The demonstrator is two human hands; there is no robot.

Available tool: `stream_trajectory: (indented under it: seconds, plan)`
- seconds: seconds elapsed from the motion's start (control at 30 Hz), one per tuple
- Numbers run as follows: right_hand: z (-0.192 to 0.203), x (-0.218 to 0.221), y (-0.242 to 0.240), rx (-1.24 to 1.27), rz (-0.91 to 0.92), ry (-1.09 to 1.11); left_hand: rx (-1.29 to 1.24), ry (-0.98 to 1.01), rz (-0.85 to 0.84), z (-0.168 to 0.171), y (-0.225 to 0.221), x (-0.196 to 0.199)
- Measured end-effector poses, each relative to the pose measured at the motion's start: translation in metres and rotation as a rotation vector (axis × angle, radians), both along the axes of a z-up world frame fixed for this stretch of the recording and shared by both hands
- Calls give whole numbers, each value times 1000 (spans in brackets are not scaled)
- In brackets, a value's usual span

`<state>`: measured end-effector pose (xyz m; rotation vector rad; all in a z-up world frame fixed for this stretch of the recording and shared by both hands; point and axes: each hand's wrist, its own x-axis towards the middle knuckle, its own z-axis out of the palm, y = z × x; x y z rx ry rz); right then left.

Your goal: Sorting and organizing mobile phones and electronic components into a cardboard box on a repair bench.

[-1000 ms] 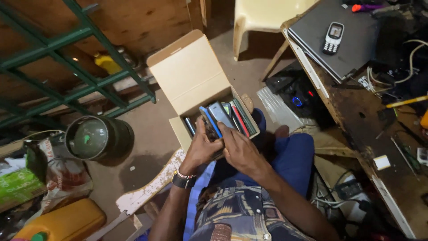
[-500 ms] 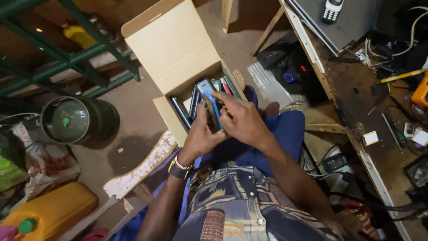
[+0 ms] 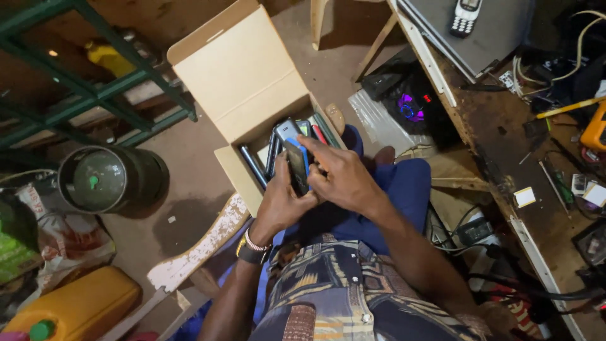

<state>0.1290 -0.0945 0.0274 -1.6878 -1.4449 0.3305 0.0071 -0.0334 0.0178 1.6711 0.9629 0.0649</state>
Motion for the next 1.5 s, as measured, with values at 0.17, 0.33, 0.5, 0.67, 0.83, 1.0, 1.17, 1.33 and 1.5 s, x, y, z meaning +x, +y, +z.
stream_trajectory:
  seconds: [0.17, 0.33, 0.5, 0.67, 0.83, 1.0, 1.17, 1.33, 1.5]
  plan:
    - [-3, 0, 2, 29, 10, 36, 24, -58, 7, 2, -1, 0]
    - [-26, -3, -2, -9, -46, -85, -5, -86, 16, 8, -3, 0]
    - [-25, 6, -4, 88, -38, 119, -57, -158, 35, 8, -4, 2]
    - [11, -2, -2, 142, 46, 130, -344, -615, 144, -47, -6, -4]
    - [-1, -3, -3, 123, 53, 61, -480, -701, 196, -41, -10, -8]
    - [-1, 6, -7, 155, -175, 63, -910, -958, 157, -51, -2, -11]
    - [5, 7, -11, 170, -253, 114, -1016, -1144, 118, -46, -2, -7]
    - [1, 4, -12, 190, -262, 158, -1063, -1143, 107, -47, -1, -8]
    - [-21, -5, -10, 140, -263, 139, -994, -1119, 133, -48, -3, -8]
